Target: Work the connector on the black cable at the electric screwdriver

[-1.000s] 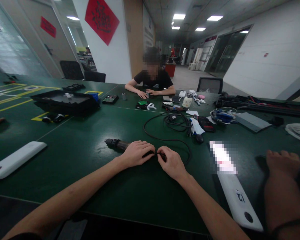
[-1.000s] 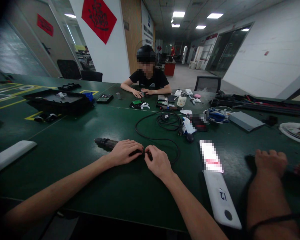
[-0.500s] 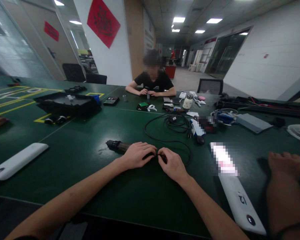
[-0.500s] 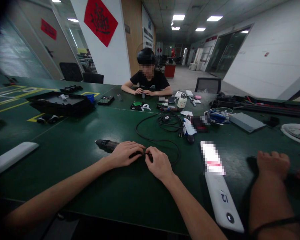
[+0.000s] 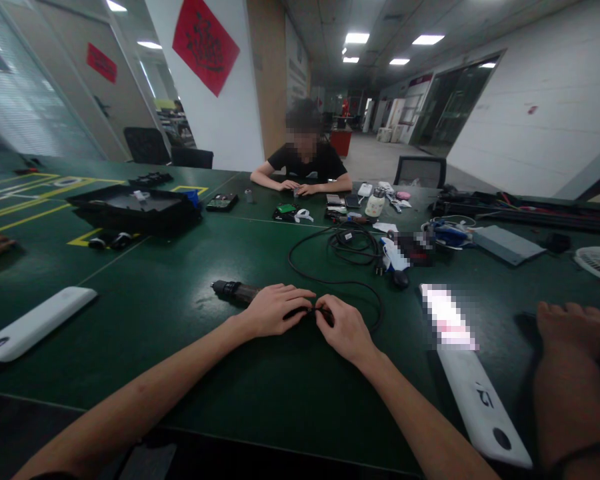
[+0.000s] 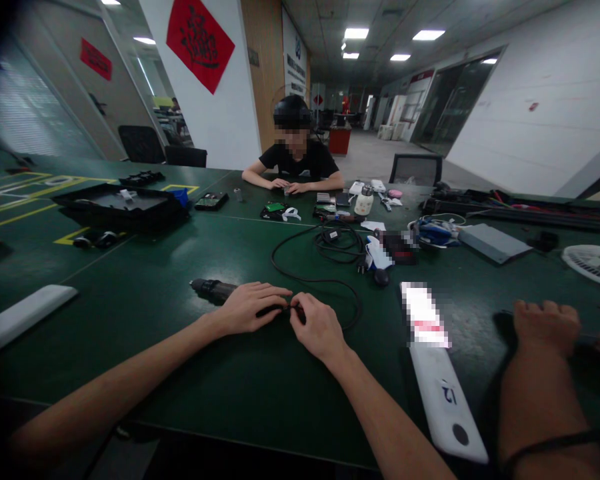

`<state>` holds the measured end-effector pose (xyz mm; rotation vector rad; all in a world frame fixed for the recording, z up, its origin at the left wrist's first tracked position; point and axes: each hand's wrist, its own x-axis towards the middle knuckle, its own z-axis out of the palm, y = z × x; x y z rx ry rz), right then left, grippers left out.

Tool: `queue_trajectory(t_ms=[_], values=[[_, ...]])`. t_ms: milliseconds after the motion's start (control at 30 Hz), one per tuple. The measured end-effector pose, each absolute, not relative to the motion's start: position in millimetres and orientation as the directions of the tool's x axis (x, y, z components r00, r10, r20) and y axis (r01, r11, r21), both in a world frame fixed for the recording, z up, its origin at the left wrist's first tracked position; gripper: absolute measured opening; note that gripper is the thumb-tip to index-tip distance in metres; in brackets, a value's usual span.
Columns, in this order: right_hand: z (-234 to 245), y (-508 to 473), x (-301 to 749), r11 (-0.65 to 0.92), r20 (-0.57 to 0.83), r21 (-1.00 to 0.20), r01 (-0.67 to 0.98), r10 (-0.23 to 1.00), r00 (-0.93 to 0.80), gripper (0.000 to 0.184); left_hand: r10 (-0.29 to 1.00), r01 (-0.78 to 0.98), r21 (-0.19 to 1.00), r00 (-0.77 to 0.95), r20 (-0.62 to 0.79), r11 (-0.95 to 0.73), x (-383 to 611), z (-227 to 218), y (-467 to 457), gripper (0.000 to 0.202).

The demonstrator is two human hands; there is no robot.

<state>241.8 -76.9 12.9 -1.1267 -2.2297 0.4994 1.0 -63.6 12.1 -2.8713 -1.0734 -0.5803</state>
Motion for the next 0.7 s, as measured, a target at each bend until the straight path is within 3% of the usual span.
queue_trajectory(t_ms=[533,700], values=[[13.1,-77.3,240.6,0.570,0.338,-0.559,0.602,0.820,-0.462,0.009,0.679,0.685,0.143,0.629,0.379,-0.714,2.8,9.6,-61.7,0.022],[13.7,-77.6,241.2,0.572,0.342,-0.557,0.603,0.819,-0.460,0.009,0.638,0.640,0.127,0.686,0.350,-0.758,2.1,16.1,-63.9,0.021]])
